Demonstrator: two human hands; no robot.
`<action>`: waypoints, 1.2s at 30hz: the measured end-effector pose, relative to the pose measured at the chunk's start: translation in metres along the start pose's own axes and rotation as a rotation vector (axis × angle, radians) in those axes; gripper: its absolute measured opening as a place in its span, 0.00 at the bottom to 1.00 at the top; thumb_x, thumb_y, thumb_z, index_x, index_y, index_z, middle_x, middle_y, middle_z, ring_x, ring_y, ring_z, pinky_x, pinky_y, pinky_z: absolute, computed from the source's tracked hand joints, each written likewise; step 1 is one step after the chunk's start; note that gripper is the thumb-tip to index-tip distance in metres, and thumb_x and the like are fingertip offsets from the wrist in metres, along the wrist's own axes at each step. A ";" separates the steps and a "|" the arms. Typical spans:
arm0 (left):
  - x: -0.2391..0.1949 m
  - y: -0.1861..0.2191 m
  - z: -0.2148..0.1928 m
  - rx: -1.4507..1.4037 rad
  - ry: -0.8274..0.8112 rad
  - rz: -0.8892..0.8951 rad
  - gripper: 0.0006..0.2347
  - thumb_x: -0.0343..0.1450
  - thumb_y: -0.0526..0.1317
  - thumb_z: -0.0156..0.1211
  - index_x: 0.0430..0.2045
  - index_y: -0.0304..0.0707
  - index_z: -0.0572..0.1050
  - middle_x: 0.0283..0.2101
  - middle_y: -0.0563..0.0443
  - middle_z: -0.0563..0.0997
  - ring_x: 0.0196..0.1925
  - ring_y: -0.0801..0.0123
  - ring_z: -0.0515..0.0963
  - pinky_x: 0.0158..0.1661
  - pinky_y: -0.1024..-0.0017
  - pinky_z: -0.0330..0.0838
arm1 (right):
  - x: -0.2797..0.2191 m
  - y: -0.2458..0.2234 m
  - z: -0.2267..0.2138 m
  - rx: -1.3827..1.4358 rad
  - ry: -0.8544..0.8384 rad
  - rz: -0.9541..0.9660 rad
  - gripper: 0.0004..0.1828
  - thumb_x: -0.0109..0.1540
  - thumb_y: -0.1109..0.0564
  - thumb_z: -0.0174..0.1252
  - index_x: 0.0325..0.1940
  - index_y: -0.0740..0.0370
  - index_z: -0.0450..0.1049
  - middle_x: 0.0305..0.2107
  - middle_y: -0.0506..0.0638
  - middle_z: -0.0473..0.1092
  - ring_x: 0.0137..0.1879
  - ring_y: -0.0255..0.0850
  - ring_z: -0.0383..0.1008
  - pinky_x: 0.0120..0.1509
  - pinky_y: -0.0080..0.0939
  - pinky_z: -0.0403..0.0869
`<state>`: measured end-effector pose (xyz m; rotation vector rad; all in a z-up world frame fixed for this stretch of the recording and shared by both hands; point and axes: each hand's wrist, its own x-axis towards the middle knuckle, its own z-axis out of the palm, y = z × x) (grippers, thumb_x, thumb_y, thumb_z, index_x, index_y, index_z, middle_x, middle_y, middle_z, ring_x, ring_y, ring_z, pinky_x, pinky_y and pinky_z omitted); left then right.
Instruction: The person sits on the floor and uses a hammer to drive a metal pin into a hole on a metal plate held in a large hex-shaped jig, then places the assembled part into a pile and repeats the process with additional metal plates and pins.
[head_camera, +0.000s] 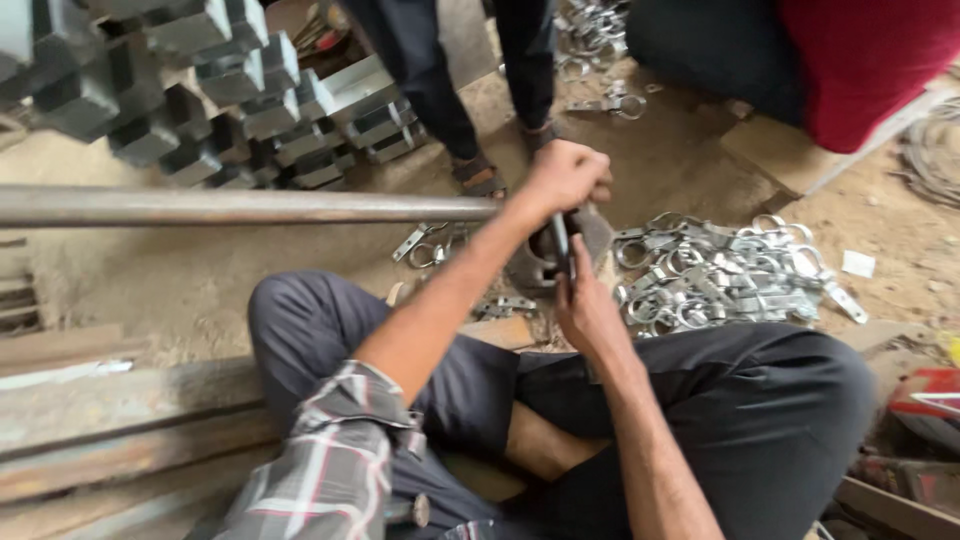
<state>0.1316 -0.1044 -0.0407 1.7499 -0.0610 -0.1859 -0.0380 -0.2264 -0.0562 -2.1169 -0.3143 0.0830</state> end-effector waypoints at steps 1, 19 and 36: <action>-0.007 -0.012 -0.035 0.203 0.007 -0.041 0.15 0.69 0.46 0.54 0.21 0.33 0.82 0.22 0.46 0.85 0.23 0.68 0.86 0.29 0.64 0.79 | 0.000 -0.008 -0.007 -0.042 -0.043 0.024 0.37 0.68 0.61 0.48 0.79 0.66 0.42 0.35 0.73 0.72 0.38 0.66 0.76 0.43 0.62 0.74; -0.083 -0.345 -0.102 0.971 -0.174 -0.721 0.17 0.70 0.33 0.52 0.55 0.39 0.75 0.63 0.40 0.72 0.64 0.52 0.72 0.62 0.55 0.65 | 0.004 -0.064 -0.060 -0.304 -0.448 0.341 0.43 0.67 0.54 0.49 0.83 0.43 0.39 0.31 0.66 0.75 0.37 0.61 0.77 0.46 0.61 0.72; -0.243 -0.339 -0.099 0.836 0.016 -0.757 0.14 0.70 0.36 0.56 0.50 0.36 0.77 0.56 0.37 0.76 0.57 0.51 0.76 0.55 0.55 0.70 | -0.004 0.013 -0.024 -0.449 -0.616 0.668 0.50 0.60 0.53 0.60 0.79 0.24 0.41 0.55 0.49 0.75 0.45 0.46 0.85 0.43 0.44 0.84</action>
